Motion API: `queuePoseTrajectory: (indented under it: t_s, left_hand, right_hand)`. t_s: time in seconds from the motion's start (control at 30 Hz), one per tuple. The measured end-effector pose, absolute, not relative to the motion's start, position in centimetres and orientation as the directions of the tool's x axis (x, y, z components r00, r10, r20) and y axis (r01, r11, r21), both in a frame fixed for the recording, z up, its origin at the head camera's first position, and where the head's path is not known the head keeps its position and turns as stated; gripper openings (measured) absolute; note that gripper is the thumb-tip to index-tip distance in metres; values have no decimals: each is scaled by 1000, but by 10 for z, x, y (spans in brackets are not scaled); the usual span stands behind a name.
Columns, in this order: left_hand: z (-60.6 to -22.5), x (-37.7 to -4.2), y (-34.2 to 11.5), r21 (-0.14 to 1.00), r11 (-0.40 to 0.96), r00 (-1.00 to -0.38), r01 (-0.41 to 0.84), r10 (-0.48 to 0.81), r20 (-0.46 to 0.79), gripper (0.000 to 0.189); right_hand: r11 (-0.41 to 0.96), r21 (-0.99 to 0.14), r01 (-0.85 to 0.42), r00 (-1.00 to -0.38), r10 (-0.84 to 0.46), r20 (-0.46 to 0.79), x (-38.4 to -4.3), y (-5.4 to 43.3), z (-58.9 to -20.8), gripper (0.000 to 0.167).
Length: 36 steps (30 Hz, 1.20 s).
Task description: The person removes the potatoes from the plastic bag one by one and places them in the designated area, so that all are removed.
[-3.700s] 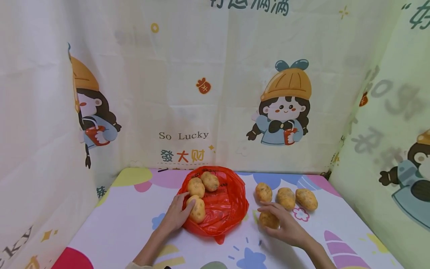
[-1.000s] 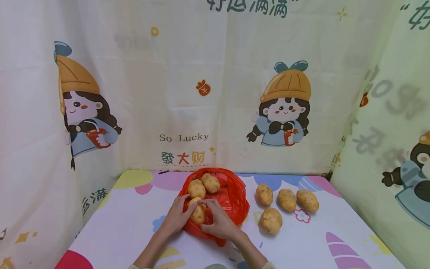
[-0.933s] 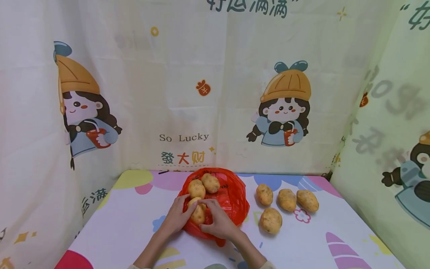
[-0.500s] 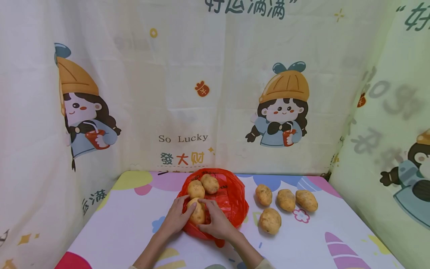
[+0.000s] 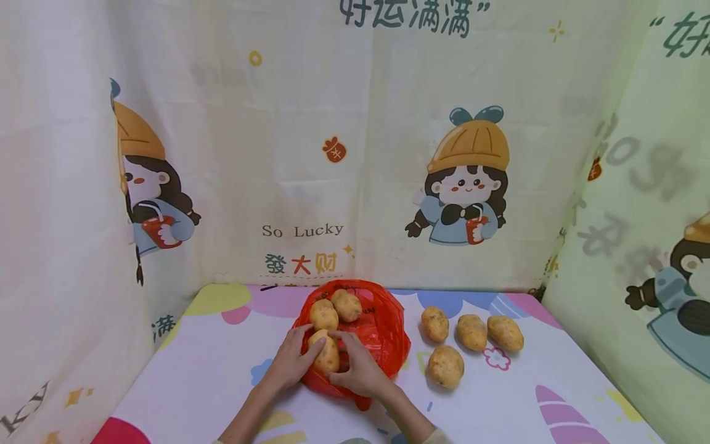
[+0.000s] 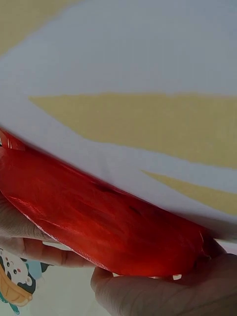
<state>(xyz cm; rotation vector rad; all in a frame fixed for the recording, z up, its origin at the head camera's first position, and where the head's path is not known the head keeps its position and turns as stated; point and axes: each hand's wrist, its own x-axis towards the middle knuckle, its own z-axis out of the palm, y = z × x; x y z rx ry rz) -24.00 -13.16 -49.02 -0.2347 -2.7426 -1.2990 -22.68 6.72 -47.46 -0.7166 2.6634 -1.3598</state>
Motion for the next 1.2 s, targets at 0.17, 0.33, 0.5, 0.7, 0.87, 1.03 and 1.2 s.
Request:
queuePoseTrajectory:
  t_s: [0.17, 0.33, 0.5, 0.7, 0.87, 1.03, 1.2]
  left_hand:
    - [-489, -239, -132, 755, 630, -983, 183, 103, 153, 76]
    - [-488, -238, -133, 756, 631, -984, 176, 101, 145, 77]
    - [-488, -238, -133, 762, 623, -984, 179, 108, 143, 74]
    - [-487, -236, -133, 774, 599, -979, 204, 105, 178, 70]
    - [-487, -237, -133, 781, 590, -978, 205, 99, 182, 69]
    - [-487, -236, -133, 782, 594, -982, 189, 92, 167, 68]
    - [-486, -236, -133, 782, 597, -984, 179, 90, 156, 69]
  right_hand:
    - [469, -797, -380, -886, -432, 169, -227, 69, -478, 71]
    - [465, -800, -379, -886, -430, 170, -227, 69, -478, 71]
    - [455, -814, -360, -893, -421, 160, -226, 70, -477, 71]
    - [424, -835, -351, -897, -407, 171, -224, 74, -474, 71]
    - [421, -840, -344, -903, -393, 173, -221, 77, -470, 72]
    - [406, -851, -333, -908, -380, 174, -218, 80, -467, 72]
    - [382, -859, -341, -908, -371, 195, -213, 85, -466, 72]
